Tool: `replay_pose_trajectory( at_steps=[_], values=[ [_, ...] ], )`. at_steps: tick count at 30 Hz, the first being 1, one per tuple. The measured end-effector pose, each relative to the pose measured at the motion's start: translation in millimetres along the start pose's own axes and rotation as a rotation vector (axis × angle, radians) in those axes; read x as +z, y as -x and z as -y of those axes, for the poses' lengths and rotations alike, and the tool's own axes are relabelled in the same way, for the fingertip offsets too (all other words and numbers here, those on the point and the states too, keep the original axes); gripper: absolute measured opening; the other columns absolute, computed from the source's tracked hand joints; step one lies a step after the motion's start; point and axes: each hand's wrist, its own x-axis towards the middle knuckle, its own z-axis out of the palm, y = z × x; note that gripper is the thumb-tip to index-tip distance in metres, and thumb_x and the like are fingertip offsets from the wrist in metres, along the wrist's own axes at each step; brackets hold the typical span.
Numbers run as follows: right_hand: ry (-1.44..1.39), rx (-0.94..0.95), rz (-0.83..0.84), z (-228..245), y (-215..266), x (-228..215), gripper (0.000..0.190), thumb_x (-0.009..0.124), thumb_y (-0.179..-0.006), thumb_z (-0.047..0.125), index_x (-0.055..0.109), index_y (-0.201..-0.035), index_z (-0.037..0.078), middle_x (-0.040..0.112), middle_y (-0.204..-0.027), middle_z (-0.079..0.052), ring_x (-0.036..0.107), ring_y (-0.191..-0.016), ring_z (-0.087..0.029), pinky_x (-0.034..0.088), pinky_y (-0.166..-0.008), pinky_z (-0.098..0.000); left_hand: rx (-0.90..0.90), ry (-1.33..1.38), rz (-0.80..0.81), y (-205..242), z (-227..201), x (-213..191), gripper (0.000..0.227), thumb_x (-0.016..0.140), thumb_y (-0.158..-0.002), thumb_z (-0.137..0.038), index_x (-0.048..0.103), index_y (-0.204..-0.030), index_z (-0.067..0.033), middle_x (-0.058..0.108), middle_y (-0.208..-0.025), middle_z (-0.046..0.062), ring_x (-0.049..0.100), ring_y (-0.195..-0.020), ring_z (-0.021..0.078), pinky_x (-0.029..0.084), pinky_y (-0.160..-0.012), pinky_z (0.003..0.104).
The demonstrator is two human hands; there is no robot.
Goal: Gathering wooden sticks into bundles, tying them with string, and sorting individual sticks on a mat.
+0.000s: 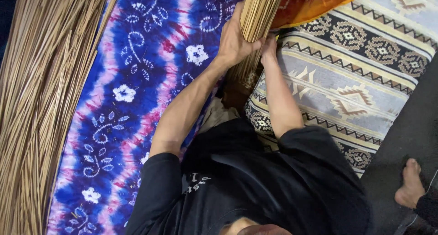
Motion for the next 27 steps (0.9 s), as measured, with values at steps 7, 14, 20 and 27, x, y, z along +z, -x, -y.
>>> replay_pose_trajectory(
  at_steps=[7,14,20,27],
  values=[
    [0.048,0.042,-0.049,10,39,45,0.026,0.056,-0.09,0.005,0.069,-0.113,0.001,0.072,-0.101,-0.011,0.067,-0.088,-0.021,0.054,-0.078,-0.0305,-0.006,0.01,-0.007,4,-5,-4,0.089,0.086,-0.065,-0.006,0.038,-0.139,-0.0177,0.075,-0.112,0.007,0.078,-0.095,0.029,0.065,-0.084,0.043],
    [0.112,0.104,-0.138,23,92,53,0.028,0.055,-0.094,0.012,0.07,-0.115,0.0,0.073,-0.103,-0.014,0.068,-0.089,-0.025,0.055,-0.079,-0.0338,0.009,0.046,-0.002,3,7,1,0.096,0.089,-0.063,-0.005,0.037,-0.143,-0.0147,0.074,-0.125,0.01,0.077,-0.107,0.0322,0.064,-0.098,0.047],
    [0.157,0.178,-0.225,-35,111,50,0.031,0.054,-0.097,0.018,0.071,-0.116,0.0,0.074,-0.105,-0.016,0.07,-0.09,-0.028,0.056,-0.08,-0.0366,0.026,0.024,0.008,2,14,6,0.09,0.084,-0.063,0.002,0.038,-0.139,-0.0163,0.076,-0.121,0.01,0.079,-0.103,0.0345,0.069,-0.092,0.052],
    [0.2,0.237,-0.325,-142,108,33,0.036,0.053,-0.1,0.024,0.072,-0.118,-0.001,0.075,-0.107,-0.019,0.072,-0.091,-0.031,0.056,-0.08,-0.0399,0.056,0.06,0.0,6,33,13,0.113,0.09,-0.07,-0.014,0.019,-0.157,-0.0232,0.081,-0.117,0.005,0.085,-0.091,0.021,0.079,-0.078,0.034]
  ],
)
